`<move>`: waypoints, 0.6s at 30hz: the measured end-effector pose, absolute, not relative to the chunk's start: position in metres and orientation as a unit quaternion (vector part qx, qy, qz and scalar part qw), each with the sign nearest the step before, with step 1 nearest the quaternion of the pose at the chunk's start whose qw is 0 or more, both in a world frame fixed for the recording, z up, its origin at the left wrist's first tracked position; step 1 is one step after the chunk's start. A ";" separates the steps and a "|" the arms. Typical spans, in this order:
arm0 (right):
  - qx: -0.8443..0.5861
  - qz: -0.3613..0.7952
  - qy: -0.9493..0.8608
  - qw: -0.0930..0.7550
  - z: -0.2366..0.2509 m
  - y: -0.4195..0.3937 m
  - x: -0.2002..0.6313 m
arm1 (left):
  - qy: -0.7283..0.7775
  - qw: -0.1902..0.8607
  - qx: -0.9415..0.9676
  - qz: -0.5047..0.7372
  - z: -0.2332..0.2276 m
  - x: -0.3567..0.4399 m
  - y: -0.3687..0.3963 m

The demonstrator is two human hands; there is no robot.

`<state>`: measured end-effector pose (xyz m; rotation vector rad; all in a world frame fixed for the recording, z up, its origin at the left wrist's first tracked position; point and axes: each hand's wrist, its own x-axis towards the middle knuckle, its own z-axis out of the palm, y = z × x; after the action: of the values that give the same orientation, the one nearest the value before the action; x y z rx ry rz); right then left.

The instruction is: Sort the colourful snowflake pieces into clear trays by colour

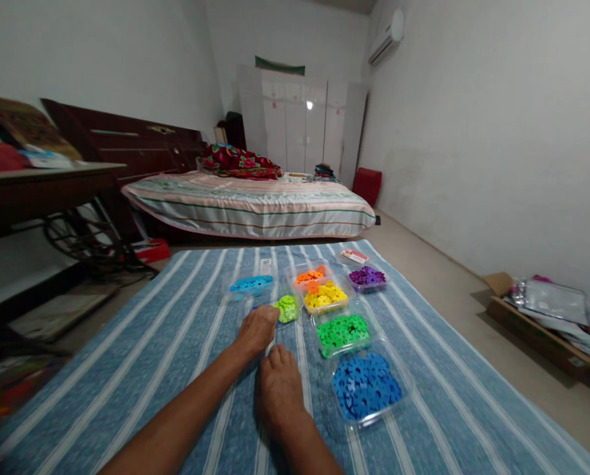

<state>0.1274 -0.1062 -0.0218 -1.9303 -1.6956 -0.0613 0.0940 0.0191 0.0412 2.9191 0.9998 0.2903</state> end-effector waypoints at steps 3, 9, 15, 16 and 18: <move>-0.724 -0.031 -0.634 0.269 -0.028 -0.121 0.122 | 0.305 0.030 0.945 0.115 0.042 0.089 0.025; -0.708 -0.045 -0.627 0.322 -0.037 -0.137 0.116 | 0.398 0.059 0.871 0.281 0.060 0.077 0.066; -0.692 -0.033 -0.621 0.366 -0.034 -0.134 0.117 | 0.623 0.032 0.739 0.255 0.068 0.054 0.126; -0.690 -0.035 -0.619 0.373 -0.034 -0.133 0.117 | 0.646 0.059 0.721 0.242 0.067 0.053 0.133; -0.687 -0.035 -0.616 0.384 -0.035 -0.132 0.118 | 0.674 0.114 0.698 0.214 0.065 0.053 0.144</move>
<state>0.1176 -0.1316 -0.0349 -1.7508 -1.5688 -0.0895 0.0532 0.1438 0.0650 2.0466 1.9756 0.6274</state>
